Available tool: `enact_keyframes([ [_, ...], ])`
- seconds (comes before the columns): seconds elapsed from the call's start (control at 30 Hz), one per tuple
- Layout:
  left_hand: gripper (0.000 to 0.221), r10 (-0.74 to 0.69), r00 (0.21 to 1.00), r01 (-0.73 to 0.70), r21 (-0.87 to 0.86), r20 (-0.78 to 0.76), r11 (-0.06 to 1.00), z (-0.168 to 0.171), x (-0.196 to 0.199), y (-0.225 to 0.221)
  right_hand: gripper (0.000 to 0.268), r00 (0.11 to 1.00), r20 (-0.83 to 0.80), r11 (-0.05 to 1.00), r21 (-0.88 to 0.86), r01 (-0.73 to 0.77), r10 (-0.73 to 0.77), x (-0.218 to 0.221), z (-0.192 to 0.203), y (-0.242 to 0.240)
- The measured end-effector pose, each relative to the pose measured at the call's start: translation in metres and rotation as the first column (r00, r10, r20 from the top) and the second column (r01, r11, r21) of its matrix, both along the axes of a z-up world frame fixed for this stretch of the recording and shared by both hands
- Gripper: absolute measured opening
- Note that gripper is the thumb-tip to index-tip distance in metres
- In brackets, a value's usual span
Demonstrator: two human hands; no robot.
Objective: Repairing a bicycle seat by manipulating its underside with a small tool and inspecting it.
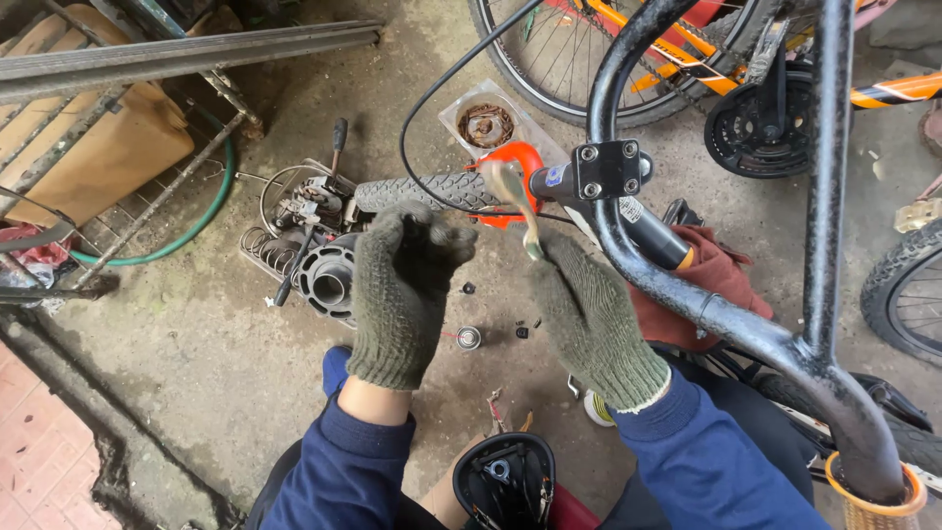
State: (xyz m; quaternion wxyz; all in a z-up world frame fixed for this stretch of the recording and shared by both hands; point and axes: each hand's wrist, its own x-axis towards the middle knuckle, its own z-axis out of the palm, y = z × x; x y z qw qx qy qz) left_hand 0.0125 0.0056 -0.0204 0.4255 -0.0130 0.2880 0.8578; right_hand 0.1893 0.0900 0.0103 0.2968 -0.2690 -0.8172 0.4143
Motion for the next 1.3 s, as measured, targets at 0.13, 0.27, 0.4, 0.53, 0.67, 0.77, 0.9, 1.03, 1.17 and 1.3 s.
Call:
enact_keyframes([
  [0.13,0.022,-0.067,0.997,0.061,-0.112,-0.048,0.992,0.016,0.011,0.006,0.031,0.996,-0.071,0.971,-0.237,0.038,-0.056,-0.003,-0.011,-0.007],
  [0.27,0.023,-0.104,0.987,0.091,-0.108,-0.124,0.99,0.027,0.014,0.005,0.044,0.981,-0.124,0.813,-0.58,0.052,-0.151,-0.011,0.004,-0.014],
  [0.4,0.03,-0.188,0.902,0.135,-0.16,-0.388,0.978,0.015,0.015,0.003,0.053,0.968,-0.196,0.742,-0.67,-0.015,-0.157,-0.012,0.0,-0.013],
  [0.53,0.034,-0.296,0.74,0.099,-0.337,-0.603,0.936,0.039,0.021,-0.003,0.049,0.961,-0.22,0.854,-0.518,0.032,-0.17,-0.017,-0.002,-0.027],
  [0.67,0.031,-0.399,0.574,0.061,-0.449,-0.715,0.892,0.04,0.02,-0.004,0.043,0.946,-0.139,0.908,-0.351,0.229,-0.292,-0.022,-0.005,-0.041],
  [0.77,0.032,-0.43,0.546,0.046,-0.487,-0.719,0.872,0.035,0.018,-0.002,0.036,0.968,-0.074,0.971,-0.034,0.236,-0.238,-0.022,0.002,-0.042],
  [0.9,0.035,-0.526,0.533,-0.002,-0.623,-0.663,0.782,0.039,0.017,0.004,0.034,0.959,0.195,0.953,-0.18,0.242,-0.207,-0.023,0.003,-0.023],
  [1.03,0.046,-0.486,0.695,-0.022,-0.691,-0.53,0.723,0.047,0.008,0.006,0.043,0.951,0.299,0.991,-0.081,0.111,-0.083,-0.02,-0.01,-0.011],
  [1.17,0.043,-0.348,0.738,-0.087,-0.593,-0.578,0.8,0.043,-0.003,0.001,0.042,0.884,0.456,0.99,0.128,0.053,-0.106,-0.021,-0.021,-0.019],
  [1.3,0.033,-0.239,0.899,0.027,-0.497,-0.368,0.867,0.04,-0.014,0.003,0.074,0.714,0.674,0.981,-0.169,-0.099,0.188,-0.007,-0.07,0.014],
])
